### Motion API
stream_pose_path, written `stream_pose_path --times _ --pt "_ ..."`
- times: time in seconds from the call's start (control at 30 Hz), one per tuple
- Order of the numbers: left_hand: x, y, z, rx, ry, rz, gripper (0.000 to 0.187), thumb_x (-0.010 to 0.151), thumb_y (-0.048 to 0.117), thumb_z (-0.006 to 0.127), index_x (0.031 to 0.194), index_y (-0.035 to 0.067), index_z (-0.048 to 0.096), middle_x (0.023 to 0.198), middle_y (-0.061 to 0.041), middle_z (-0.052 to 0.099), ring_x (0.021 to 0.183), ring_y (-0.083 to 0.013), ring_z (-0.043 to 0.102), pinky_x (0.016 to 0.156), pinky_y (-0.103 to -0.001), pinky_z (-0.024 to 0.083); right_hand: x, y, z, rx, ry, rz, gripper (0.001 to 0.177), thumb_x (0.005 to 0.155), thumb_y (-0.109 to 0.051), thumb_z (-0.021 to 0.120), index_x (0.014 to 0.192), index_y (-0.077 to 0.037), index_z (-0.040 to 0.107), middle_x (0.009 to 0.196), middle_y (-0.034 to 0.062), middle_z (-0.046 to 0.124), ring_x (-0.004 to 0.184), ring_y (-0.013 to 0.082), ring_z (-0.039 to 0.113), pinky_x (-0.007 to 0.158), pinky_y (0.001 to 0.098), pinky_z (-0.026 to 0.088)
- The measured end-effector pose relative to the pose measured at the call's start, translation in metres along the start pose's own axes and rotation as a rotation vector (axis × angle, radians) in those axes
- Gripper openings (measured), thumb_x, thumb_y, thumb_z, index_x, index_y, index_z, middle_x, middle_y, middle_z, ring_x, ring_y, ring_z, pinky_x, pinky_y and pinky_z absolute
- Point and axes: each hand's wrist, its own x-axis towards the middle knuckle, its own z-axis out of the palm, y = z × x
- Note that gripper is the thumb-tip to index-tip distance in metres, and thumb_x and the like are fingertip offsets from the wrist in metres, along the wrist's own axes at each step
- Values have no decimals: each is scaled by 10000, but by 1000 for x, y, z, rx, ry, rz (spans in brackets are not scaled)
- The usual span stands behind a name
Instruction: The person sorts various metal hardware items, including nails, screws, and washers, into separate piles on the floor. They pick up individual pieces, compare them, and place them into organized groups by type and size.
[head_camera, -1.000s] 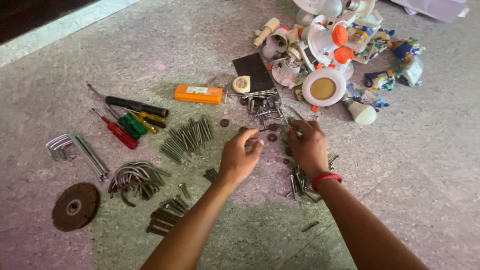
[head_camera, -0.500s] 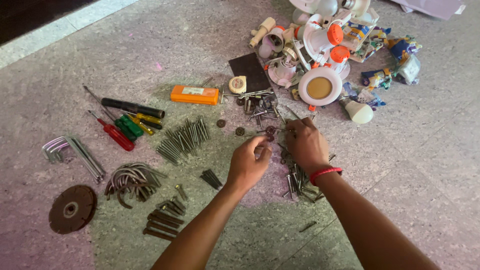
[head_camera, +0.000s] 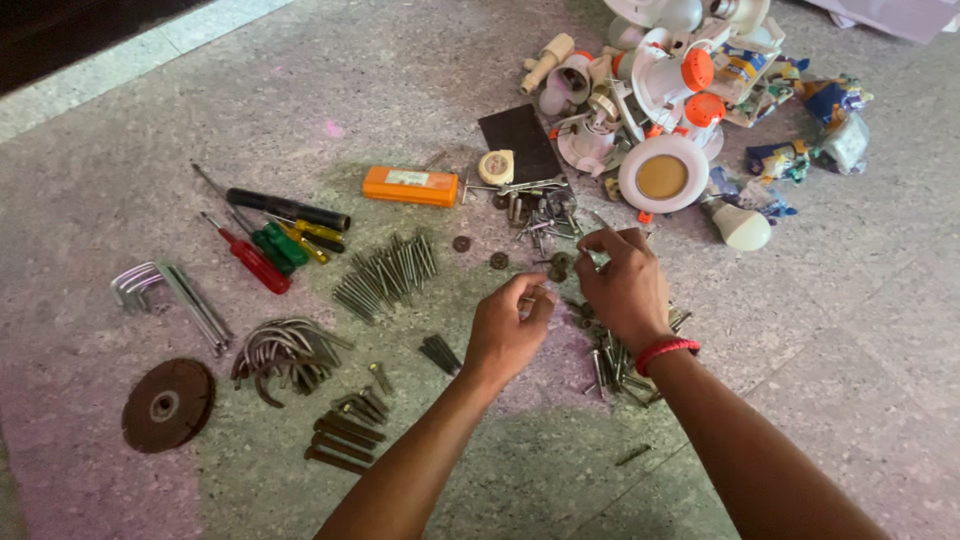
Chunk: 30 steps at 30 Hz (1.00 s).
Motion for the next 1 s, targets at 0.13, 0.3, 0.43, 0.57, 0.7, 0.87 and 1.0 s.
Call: stream_pose_path --times 0.13,0.3,0.43,0.57,0.7,0.87,1.0 --pt "0 -8 -2 -66 78 37 354 943 235 631 1234 39 677 1037 -84 788 923 -166 760 800 -302 599 1 -8 11 172 47 -49 184 889 -160 716 1052 -81 747 975 134 749 811 224 753 712 359 585" --pt "-2 -12 -11 -111 216 -50 339 954 299 657 1195 73 731 903 -76 786 790 -128 734 717 -281 565 -8 -34 31 413 -68 194 219 902 -150 682 1083 -60 766 946 118 810 748 145 777 671 290 599" --pt "1 -18 -28 -253 258 -191 320 996 300 601 1170 69 738 806 -70 711 644 -130 597 592 -304 488 -16 -58 45 658 -207 279 229 944 -117 612 1120 -55 745 1000 68 794 740 121 759 603 267 590" --pt "3 -37 -42 -454 291 -87 295 1022 247 579 1130 21 734 887 -49 723 707 -98 617 622 -277 492 -23 -76 61 810 -252 307 223 951 -101 588 1154 -55 668 1011 72 785 721 129 761 585 261 576" --pt "5 -60 -55 -365 386 -37 264 1000 177 634 1184 6 716 962 -62 750 819 -86 655 706 -251 533 -25 -90 79 783 -274 355 197 954 -120 622 1124 -24 597 973 84 786 698 150 761 564 292 581" --pt "4 -76 -71 -546 396 -81 336 983 162 647 1282 13 684 1065 -82 734 895 -123 674 752 -275 554 -30 -105 98 586 -241 243 175 893 -151 755 991 -6 742 837 87 804 706 126 768 618 268 608" --pt "-6 -74 -87 -469 404 -239 353 985 192 612 1301 54 683 1085 -88 747 872 -148 665 740 -296 551 -30 -115 117 473 -192 216 164 840 -168 797 928 -30 791 818 75 803 702 123 756 631 272 589"
